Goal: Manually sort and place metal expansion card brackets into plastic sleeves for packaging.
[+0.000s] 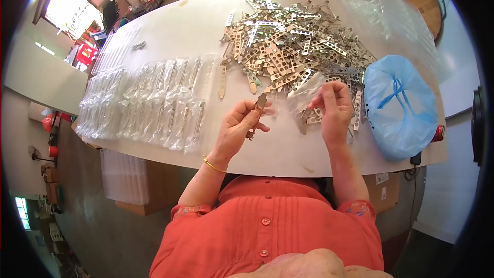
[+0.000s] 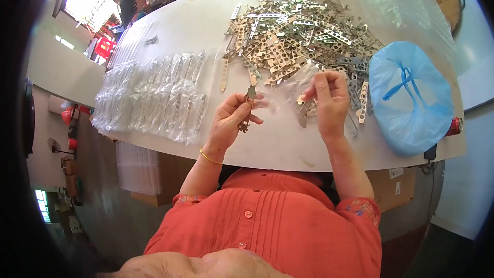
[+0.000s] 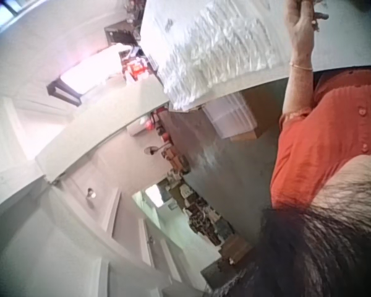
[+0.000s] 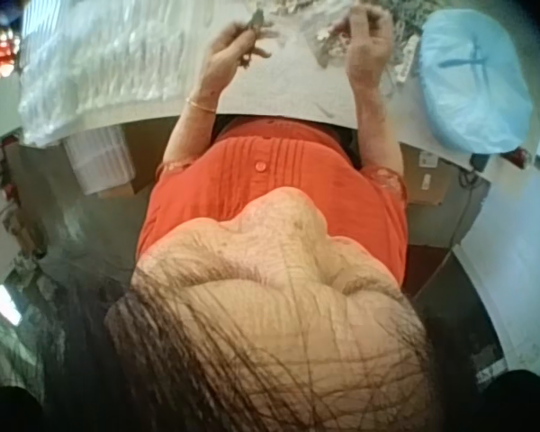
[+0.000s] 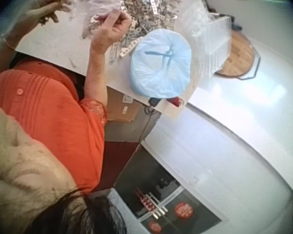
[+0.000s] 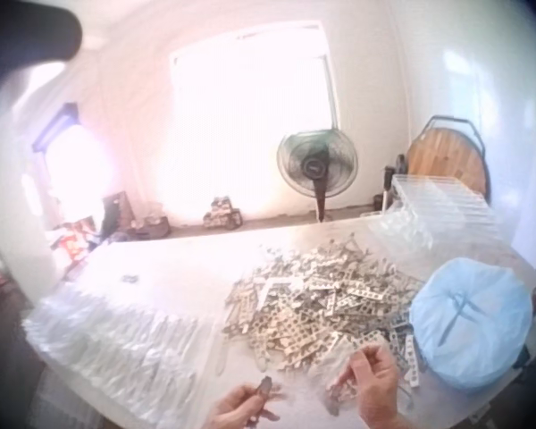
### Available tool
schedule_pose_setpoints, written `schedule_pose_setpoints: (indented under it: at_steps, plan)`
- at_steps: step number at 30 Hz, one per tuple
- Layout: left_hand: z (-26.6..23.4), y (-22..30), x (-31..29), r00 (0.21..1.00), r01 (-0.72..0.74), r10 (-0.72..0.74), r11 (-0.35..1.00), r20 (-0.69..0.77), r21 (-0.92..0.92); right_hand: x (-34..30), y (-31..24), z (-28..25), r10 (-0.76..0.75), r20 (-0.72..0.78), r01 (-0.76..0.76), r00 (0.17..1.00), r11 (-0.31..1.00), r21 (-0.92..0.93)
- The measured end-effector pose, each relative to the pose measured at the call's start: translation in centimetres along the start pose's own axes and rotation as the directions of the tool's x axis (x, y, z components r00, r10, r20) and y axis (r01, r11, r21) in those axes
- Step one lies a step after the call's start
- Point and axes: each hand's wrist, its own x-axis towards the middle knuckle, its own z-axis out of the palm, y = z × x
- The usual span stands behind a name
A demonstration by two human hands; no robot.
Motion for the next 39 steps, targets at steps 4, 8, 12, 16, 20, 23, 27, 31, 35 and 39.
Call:
schedule_pose_setpoints:
  at_steps: [4, 8, 12, 16, 20, 23, 27, 31, 35, 39]
  plan:
    - [0.2, 0.0, 0.0, 0.993, -0.094, 0.100, 0.993, -0.067, 0.077, -0.5, 0.6, -0.2, 0.036, 0.064, -0.034, 0.997, 0.999, -0.040]
    - [-0.5, 0.6, -0.2, 0.980, -0.075, 0.092, 0.992, -0.176, 0.100, -0.3, 0.4, -0.8, 0.007, 0.062, -0.002, 0.998, 0.996, -0.086]
    - [-1.3, 0.1, -0.2, 0.965, -0.162, 0.188, 0.975, -0.183, 0.149, -0.2, 0.4, -1.0, 0.098, 0.100, -0.090, 0.990, 0.992, -0.088]
    - [-2.1, -0.4, -0.8, 0.960, -0.217, 0.246, 0.956, -0.134, 0.198, 0.1, -0.2, 0.1, 0.208, 0.097, -0.205, 0.973, 0.978, -0.035]
    - [-2.6, -0.9, -1.3, 0.964, -0.212, 0.238, 0.957, -0.118, 0.199, 0.0, 0.5, -0.3, 0.219, 0.232, -0.190, 0.948, 0.972, -0.141]
    - [-3.0, -0.9, -1.8, 0.963, -0.193, 0.225, 0.959, -0.147, 0.205, -0.4, 0.8, 0.2, 0.216, 0.220, -0.173, 0.951, 0.965, -0.199]
    - [-3.4, -0.7, -2.5, 0.953, -0.204, 0.242, 0.957, -0.180, 0.205, -0.8, 0.8, 1.0, 0.156, 0.175, -0.119, 0.972, 0.971, -0.208]
    - [-3.8, -0.8, -2.9, 0.954, -0.183, 0.226, 0.959, -0.199, 0.216, -1.2, 0.7, 1.2, 0.094, 0.125, -0.056, 0.988, 0.958, -0.281]
    - [-4.1, -0.6, -3.5, 0.945, -0.188, 0.241, 0.954, -0.223, 0.235, -1.3, 1.2, 1.2, 0.144, 0.160, -0.097, 0.976, 0.958, -0.271]
    - [-4.1, -0.7, -4.1, 0.941, -0.218, 0.271, 0.943, -0.202, 0.250, -2.1, 0.8, 1.8, 0.304, 0.274, -0.211, 0.912, 0.923, -0.323]
